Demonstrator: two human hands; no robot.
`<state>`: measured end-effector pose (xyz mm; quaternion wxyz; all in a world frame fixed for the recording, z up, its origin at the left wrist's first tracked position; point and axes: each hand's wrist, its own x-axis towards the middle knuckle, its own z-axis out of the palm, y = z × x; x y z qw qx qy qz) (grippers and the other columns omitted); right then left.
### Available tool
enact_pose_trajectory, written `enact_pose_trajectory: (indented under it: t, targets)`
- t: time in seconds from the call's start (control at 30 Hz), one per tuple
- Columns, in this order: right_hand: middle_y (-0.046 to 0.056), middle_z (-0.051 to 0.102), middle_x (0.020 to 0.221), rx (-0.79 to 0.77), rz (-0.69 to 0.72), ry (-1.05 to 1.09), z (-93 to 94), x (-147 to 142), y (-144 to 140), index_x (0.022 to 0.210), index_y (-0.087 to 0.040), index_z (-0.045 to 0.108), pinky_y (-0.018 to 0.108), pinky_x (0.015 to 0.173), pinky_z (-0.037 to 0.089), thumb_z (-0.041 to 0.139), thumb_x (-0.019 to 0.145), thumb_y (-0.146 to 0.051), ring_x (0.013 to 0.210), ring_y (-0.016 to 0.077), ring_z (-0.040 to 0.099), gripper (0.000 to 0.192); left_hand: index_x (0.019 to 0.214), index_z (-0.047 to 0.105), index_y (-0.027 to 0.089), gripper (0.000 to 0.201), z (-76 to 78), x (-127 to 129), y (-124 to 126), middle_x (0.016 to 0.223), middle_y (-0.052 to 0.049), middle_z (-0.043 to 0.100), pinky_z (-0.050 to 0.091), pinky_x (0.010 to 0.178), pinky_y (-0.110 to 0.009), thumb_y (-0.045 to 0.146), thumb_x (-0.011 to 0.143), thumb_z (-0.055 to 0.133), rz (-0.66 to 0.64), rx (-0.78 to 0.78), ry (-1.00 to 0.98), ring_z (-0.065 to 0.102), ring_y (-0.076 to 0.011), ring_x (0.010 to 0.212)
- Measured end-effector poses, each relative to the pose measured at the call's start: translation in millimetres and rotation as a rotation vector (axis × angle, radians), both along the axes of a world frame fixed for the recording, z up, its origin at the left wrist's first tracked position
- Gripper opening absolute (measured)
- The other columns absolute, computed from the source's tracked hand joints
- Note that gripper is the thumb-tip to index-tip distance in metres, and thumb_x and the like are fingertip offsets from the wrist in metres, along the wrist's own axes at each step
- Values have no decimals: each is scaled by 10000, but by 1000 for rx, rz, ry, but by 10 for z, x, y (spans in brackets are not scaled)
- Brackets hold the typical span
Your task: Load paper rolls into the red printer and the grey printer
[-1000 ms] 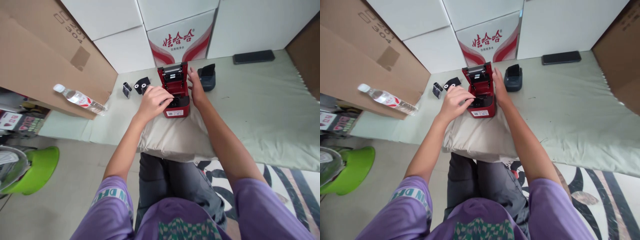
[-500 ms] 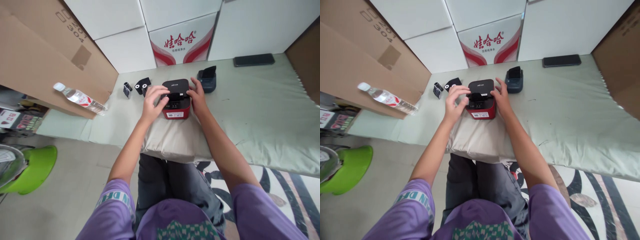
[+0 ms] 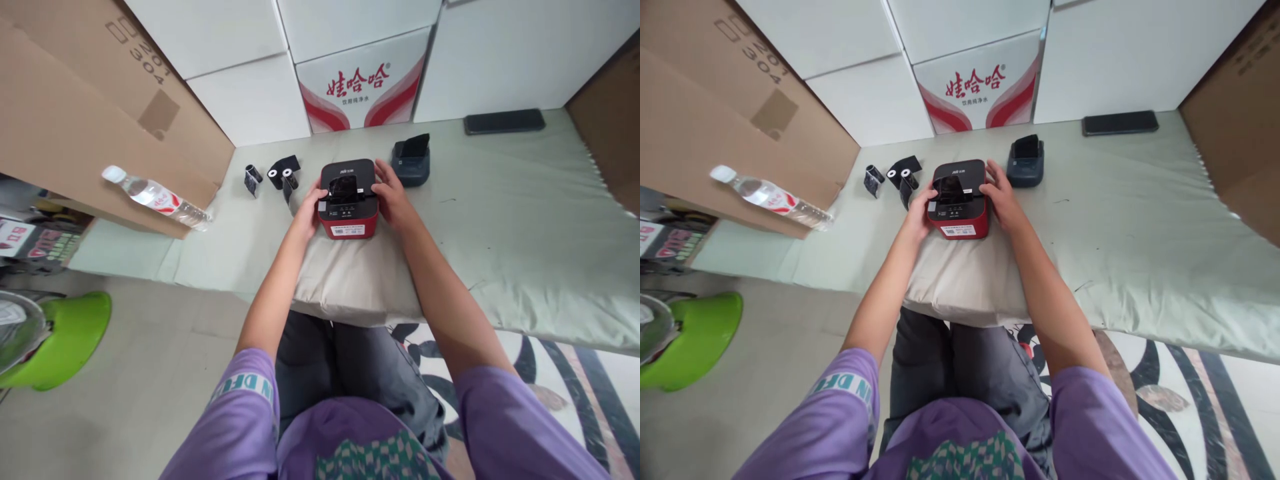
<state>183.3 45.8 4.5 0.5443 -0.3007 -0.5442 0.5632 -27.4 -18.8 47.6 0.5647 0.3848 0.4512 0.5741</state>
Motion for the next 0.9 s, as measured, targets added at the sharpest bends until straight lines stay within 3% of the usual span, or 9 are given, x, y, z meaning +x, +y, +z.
enact_pose_trajectory:
  t: [0.2,0.33,0.47,0.57,0.73,0.83,0.9]
  targets:
    - [53,550,1686,18,26,-47,152,21,-100,1546,-347,560,565,1298,472,757,792,-485,1564,315,515,792,1496,660,263,645,-94,-24,41,1416,-20,781,562,1168,-384,286,852,689,16,10,-3,703,-266,1380]
    - [85,557,1674,8,-8,-74,66,3,-25,1545,-314,552,578,1274,489,758,780,-512,1493,314,578,816,1480,681,265,589,-255,-4,7,1503,-21,743,491,1282,-419,426,914,706,61,120,-7,633,-277,1499]
    - [112,591,1609,2,-138,-164,-14,9,55,1511,-276,566,571,1240,516,730,837,-558,1432,302,612,749,1364,751,257,638,-425,27,-37,1554,-51,711,405,1357,-419,683,890,717,206,332,57,537,-288,1596]
    - [125,606,1542,83,-310,-319,97,91,-19,1462,-264,593,576,1205,534,667,921,-542,1402,297,614,612,1321,757,261,678,-480,11,-10,1559,-71,700,405,1354,-427,767,872,707,234,388,74,532,-295,1599]
    - [160,557,1522,262,-501,-541,393,147,-570,1524,-249,522,606,1132,564,628,970,-540,1379,333,616,634,1256,745,247,535,-501,4,84,1452,-91,742,495,1256,-413,683,952,682,281,359,27,658,-269,1446]
    - [197,567,1518,153,-585,-572,394,-89,-1096,1664,-222,319,639,1164,537,654,943,-577,1391,360,622,871,1092,728,238,366,-555,21,126,1172,-46,787,575,1075,-349,582,966,715,337,304,79,746,-204,1165]
    - [242,533,1585,89,-584,-589,356,-361,-1421,1729,-169,143,640,1233,486,690,899,-605,1469,382,579,1086,957,665,231,341,-611,21,148,945,-3,723,583,927,-308,565,954,736,366,249,112,726,-167,960]
